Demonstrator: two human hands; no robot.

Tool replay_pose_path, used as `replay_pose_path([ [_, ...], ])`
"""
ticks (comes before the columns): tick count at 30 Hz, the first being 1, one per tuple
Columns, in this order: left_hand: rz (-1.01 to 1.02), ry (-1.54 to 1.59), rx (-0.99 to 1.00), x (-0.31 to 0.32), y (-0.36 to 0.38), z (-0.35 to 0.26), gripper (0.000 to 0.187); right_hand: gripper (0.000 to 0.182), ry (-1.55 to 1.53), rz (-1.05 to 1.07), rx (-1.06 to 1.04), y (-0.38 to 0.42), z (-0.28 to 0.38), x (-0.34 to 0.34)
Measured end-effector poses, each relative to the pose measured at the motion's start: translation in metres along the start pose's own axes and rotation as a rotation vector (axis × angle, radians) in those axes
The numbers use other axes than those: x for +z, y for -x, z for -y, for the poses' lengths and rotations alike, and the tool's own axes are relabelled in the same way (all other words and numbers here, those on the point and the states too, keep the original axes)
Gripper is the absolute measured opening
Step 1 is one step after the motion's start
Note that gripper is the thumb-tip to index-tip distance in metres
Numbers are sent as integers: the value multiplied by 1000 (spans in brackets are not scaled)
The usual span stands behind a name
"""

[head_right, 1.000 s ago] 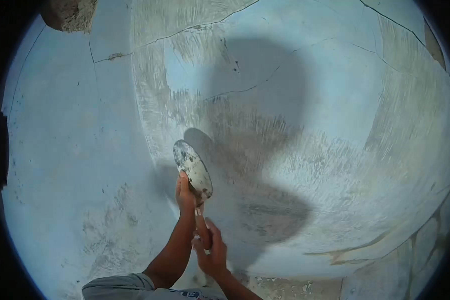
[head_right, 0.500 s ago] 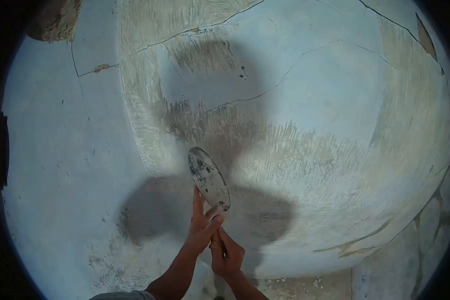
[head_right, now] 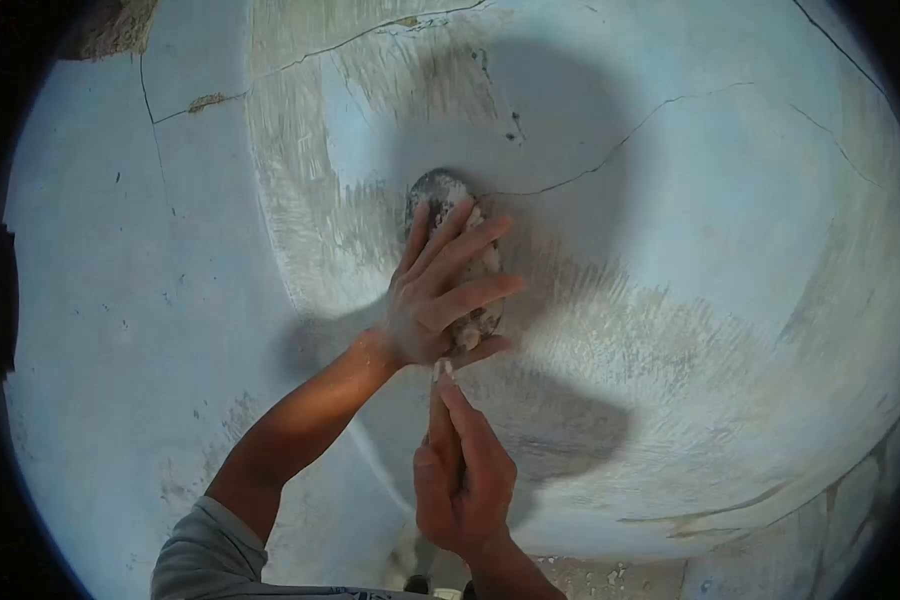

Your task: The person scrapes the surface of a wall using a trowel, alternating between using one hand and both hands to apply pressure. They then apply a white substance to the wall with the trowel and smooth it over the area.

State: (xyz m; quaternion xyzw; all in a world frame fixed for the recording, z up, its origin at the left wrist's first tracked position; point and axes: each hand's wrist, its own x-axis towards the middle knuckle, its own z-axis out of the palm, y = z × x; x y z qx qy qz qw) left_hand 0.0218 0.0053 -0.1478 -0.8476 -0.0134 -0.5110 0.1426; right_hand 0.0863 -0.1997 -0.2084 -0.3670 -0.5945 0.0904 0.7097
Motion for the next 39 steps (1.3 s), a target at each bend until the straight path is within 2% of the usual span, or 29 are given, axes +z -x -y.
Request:
replay_pose_path([
  [2,-86,10,-9,6,-12,-6,68,48,117,35,-155,-3,1,-12],
  [3,-67,6,-52,8,-14,-12,54,37,164,60,-205,-4,-2,-20],
  [6,-109,-71,5,28,-5,-21,49,22,198,59,-204,4,-8,-25],
  [10,-173,-69,71,27,-15,-22,40,12,322,115,-165,5,5,-18],
  [11,-126,-18,14,21,-16,-26,26,11,328,114,-172,-1,5,-19],
  [13,-162,-70,43,22,-32,-14,18,10,309,85,-202,-16,1,-18],
  [14,-181,-97,47,24,-33,-13,17,10,306,101,-193,-16,1,-23],
  [16,-211,22,-112,30,-27,-24,18,9,297,136,-186,-16,3,-33],
  [18,-216,53,-76,35,-25,-25,18,9,341,159,-165,3,3,-34],
  [20,-192,3,129,41,-17,-21,15,9,360,154,-186,5,-2,-28],
  [22,-263,-41,123,32,-33,-8,8,10,369,124,-235,-13,-9,-21],
  [23,-287,-22,92,27,-41,-4,7,4,344,130,-232,-25,-5,-16],
  [25,-359,50,28,21,-50,-11,9,9,375,164,-253,-27,5,-25],
  [29,-258,79,75,24,-23,-25,6,18,353,190,-277,-2,2,-24],
  [31,-264,133,75,24,-24,-26,23,20,345,130,-369,-3,-11,-13],
  [32,-258,165,67,24,-22,-28,33,20,427,60,-557,-16,-21,-7],
  [33,-302,179,43,19,-30,-29,24,21,511,-10,-733,-34,-32,-5],
  [35,-180,29,-44,13,-36,-40,5,26,544,-78,-770,-57,-31,-20],
  [36,-117,-45,-88,12,-35,-44,5,30,491,-72,-626,-63,-23,-31],
  [39,-100,-95,-127,18,-29,-38,7,59,573,-219,-698,-78,-41,-26],
])
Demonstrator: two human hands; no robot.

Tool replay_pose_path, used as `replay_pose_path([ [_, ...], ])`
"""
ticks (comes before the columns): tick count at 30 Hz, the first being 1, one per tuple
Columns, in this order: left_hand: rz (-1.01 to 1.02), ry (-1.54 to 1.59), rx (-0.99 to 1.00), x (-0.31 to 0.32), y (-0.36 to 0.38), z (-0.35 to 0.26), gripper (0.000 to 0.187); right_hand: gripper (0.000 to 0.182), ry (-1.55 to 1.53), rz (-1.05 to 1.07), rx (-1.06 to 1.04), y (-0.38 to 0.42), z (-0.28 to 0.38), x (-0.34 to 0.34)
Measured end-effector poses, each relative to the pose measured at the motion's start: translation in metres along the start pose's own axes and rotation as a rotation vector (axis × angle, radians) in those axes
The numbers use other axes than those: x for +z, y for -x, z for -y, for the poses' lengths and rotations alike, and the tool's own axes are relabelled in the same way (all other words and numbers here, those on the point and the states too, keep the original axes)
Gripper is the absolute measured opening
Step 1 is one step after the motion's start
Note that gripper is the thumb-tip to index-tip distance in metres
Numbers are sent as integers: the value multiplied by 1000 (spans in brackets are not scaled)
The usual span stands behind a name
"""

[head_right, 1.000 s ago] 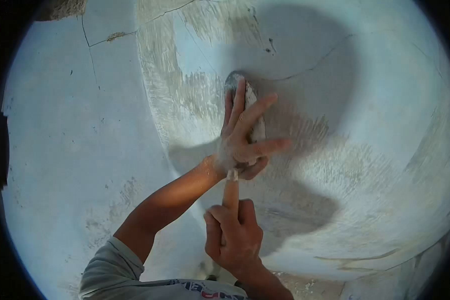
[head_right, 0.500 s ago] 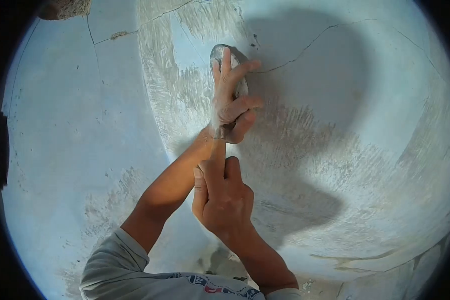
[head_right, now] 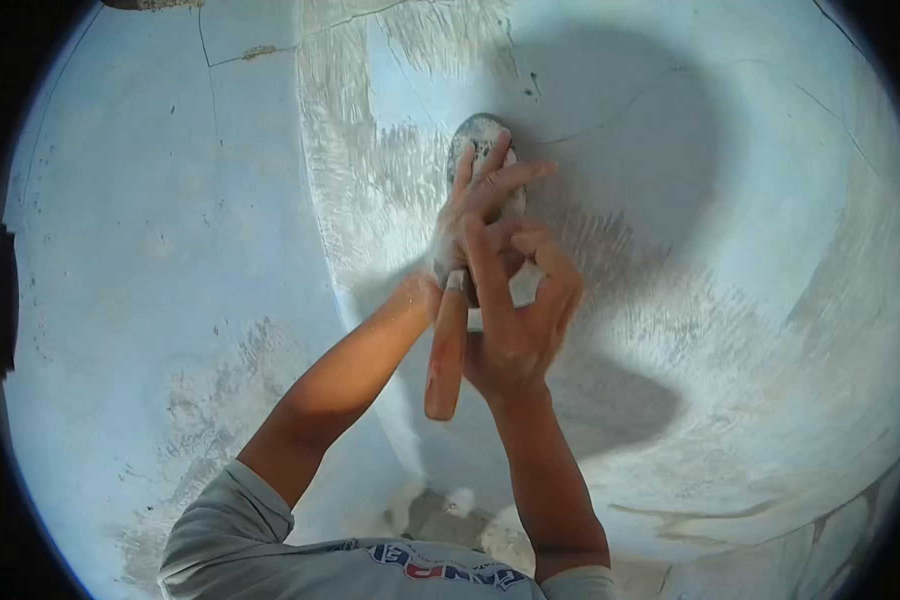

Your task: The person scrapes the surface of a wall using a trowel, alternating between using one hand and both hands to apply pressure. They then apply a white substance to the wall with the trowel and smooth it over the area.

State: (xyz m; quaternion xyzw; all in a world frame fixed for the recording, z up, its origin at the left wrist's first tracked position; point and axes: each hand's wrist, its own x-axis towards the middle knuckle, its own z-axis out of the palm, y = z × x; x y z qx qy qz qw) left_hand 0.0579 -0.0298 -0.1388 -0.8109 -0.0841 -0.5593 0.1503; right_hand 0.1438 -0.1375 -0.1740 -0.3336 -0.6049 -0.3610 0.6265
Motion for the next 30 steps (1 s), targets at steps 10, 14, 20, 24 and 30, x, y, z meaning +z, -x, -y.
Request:
replay_pose_path([
  [10,-118,226,-81,5,-1,-17,31,69,-161,-233,89,-13,-8,51],
  [14,-185,259,-85,-6,-21,-23,23,48,-262,-90,202,-11,6,43],
  [20,-188,369,-89,2,13,-19,46,29,-272,-83,174,-4,19,41],
  [24,-307,557,-119,-13,-11,-18,53,16,-391,-32,259,-24,21,53],
  [30,-312,385,-36,-8,15,-27,21,20,-263,-114,130,-2,34,50],
])
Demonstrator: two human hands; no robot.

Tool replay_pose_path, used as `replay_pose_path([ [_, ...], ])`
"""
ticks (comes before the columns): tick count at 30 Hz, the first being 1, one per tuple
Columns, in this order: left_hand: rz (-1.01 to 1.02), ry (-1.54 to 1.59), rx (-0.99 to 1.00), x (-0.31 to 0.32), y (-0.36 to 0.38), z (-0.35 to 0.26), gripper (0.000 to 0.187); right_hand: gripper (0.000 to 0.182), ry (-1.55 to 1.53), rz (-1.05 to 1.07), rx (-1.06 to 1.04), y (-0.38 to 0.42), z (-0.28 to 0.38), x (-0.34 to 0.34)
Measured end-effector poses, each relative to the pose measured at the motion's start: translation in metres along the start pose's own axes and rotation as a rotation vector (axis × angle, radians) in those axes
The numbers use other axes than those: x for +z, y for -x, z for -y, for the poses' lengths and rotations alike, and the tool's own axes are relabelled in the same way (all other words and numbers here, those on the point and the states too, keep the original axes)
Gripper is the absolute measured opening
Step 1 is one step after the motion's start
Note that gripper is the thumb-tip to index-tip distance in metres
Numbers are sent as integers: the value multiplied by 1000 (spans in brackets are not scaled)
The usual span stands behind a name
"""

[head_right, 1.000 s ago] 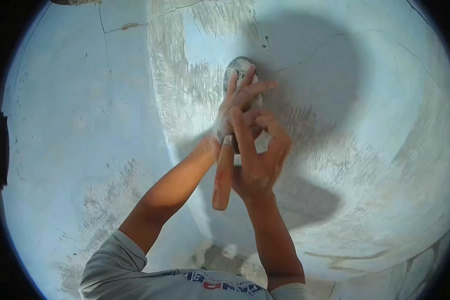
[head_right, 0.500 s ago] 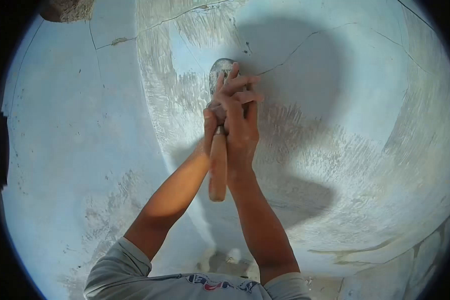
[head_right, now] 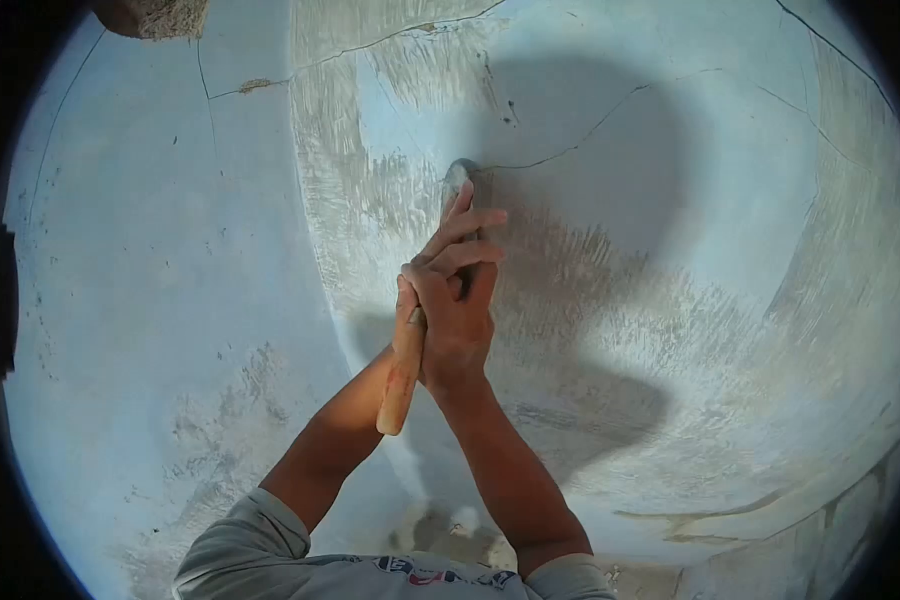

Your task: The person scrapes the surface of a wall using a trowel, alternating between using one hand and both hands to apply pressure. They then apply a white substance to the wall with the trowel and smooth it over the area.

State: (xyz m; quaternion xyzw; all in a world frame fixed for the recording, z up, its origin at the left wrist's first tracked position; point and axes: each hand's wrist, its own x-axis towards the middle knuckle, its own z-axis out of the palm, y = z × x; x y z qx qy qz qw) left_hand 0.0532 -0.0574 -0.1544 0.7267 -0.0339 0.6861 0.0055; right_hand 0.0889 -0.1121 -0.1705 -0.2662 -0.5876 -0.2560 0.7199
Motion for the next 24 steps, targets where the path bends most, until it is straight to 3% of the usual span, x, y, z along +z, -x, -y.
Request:
replay_pose_path([
  [4,-151,59,-95,9,-4,0,11,21,7,110,58,-13,5,5],
  [7,-91,149,-136,6,-12,-4,12,20,-90,141,171,-20,6,2],
  [8,-78,134,-115,4,-14,-4,13,19,-82,51,50,-17,4,3],
  [11,-48,6,-3,-3,-4,-7,15,19,-3,28,-18,2,0,5],
  [14,-59,58,7,-2,-22,11,22,17,-17,49,-45,-20,-7,12],
  [17,-31,94,3,2,-22,12,32,19,-36,96,76,-23,-2,5],
  [22,77,-8,25,-2,0,21,33,22,-65,-65,-35,-3,-11,14],
  [24,23,3,13,-5,-16,26,31,18,-67,-64,-12,-14,-6,21],
])
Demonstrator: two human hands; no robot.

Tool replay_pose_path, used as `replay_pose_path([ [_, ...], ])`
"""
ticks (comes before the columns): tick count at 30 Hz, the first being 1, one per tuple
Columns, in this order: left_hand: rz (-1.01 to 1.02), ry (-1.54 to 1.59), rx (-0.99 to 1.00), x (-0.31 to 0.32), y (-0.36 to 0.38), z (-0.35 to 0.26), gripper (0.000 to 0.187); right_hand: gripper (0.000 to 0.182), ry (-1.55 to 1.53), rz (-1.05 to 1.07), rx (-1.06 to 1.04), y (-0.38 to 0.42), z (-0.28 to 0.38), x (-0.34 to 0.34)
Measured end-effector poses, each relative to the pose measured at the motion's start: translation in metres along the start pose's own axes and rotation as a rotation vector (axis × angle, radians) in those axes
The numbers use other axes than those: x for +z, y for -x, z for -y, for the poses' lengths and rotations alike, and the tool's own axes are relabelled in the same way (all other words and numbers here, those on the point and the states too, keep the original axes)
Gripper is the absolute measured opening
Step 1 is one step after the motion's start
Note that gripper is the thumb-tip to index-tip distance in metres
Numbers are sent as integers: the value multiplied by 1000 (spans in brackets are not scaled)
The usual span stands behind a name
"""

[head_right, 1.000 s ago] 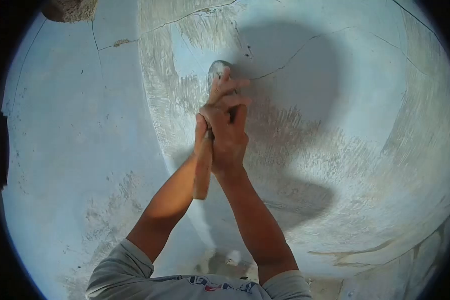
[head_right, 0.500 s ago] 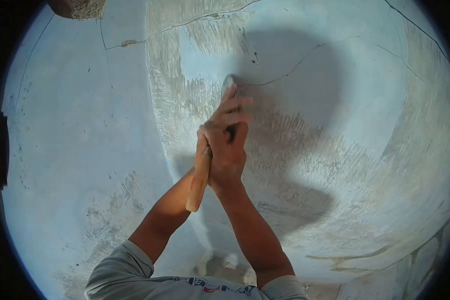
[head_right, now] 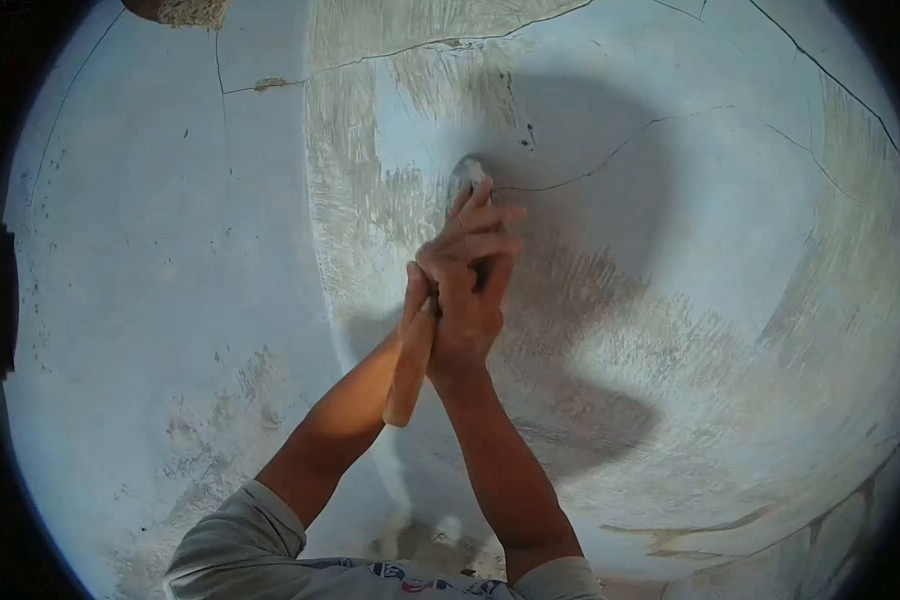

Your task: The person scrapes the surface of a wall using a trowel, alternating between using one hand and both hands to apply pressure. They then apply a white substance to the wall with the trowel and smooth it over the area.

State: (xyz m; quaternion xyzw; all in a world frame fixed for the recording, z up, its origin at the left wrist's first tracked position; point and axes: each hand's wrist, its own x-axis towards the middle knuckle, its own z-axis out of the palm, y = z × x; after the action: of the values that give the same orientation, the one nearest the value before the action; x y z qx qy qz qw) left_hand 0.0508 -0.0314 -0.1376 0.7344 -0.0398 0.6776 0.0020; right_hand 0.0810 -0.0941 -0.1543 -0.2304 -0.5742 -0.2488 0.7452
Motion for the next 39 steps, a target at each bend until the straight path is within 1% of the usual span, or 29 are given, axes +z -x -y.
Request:
replay_pose_path([
  [1,-25,9,-10,-2,-12,-8,30,15,3,16,26,-8,4,2],
  [2,-22,65,-35,-4,-16,-15,29,16,-11,61,72,-13,5,1],
  [3,-20,120,-60,-7,-20,-23,28,17,-16,60,44,-13,5,-1],
  [5,44,-1,-18,-4,-5,-7,29,19,-28,58,-9,-8,6,-10],
  [6,70,18,-33,-3,2,-10,31,21,-25,-11,47,0,9,-8],
  [9,21,-99,-28,-5,-3,-5,32,21,-9,-42,-57,-6,3,5],
  [10,-84,-95,-41,2,-9,-6,25,21,-2,27,35,-11,5,4],
  [12,-105,-19,-69,2,-17,-9,18,21,-47,57,105,-18,10,3],
  [13,-75,-7,-70,-1,-13,-11,17,21,-74,73,143,-16,12,3],
  [14,-46,6,-72,-4,-10,-12,16,21,-10,75,40,-14,10,-5],
  [15,19,-2,-55,-8,-4,-14,16,20,-18,39,43,-8,12,-4],
  [17,22,-12,12,-8,-3,-2,19,17,-33,-33,31,0,10,1],
  [18,-28,-10,55,-8,-14,7,22,18,-35,-19,53,-4,10,8],
  [21,-179,83,-30,8,-16,0,38,24,3,91,84,-22,11,7],
  [22,-127,83,-66,3,-17,-7,42,18,-51,113,127,-20,10,6],
  [24,-86,74,-85,-2,-9,-14,33,18,-10,70,77,-10,16,-3],
  [25,-103,68,-60,1,-5,-13,23,17,11,48,44,-9,16,-6],
  [26,-105,62,-42,3,-6,-11,20,16,13,42,12,-12,10,2],
  [27,-107,57,-24,6,-9,-11,20,15,16,36,-20,-18,7,10],
  [29,-74,42,-39,8,-10,-15,20,14,-37,114,83,-26,10,12],
  [30,-64,30,-39,6,-14,-15,20,16,-31,95,72,-32,14,11],
  [32,-38,0,-48,-2,-17,-19,20,16,-37,92,122,-21,14,0],
  [33,-24,-12,-49,-6,-18,-19,20,16,-17,65,111,-17,15,-1],
  [34,60,182,-151,-12,-12,-20,57,16,3,37,101,-13,16,-2],
  [35,-16,94,-143,-9,-16,-18,48,15,-7,43,79,-16,13,4],
  [37,-66,88,-136,-9,-23,-16,48,15,-17,48,61,-27,13,17],
  [38,-77,99,-131,-8,-26,-16,49,16,-91,98,111,-31,17,15],
  [39,-75,97,-114,-7,-26,-17,49,16,-66,116,120,-31,16,10],
])
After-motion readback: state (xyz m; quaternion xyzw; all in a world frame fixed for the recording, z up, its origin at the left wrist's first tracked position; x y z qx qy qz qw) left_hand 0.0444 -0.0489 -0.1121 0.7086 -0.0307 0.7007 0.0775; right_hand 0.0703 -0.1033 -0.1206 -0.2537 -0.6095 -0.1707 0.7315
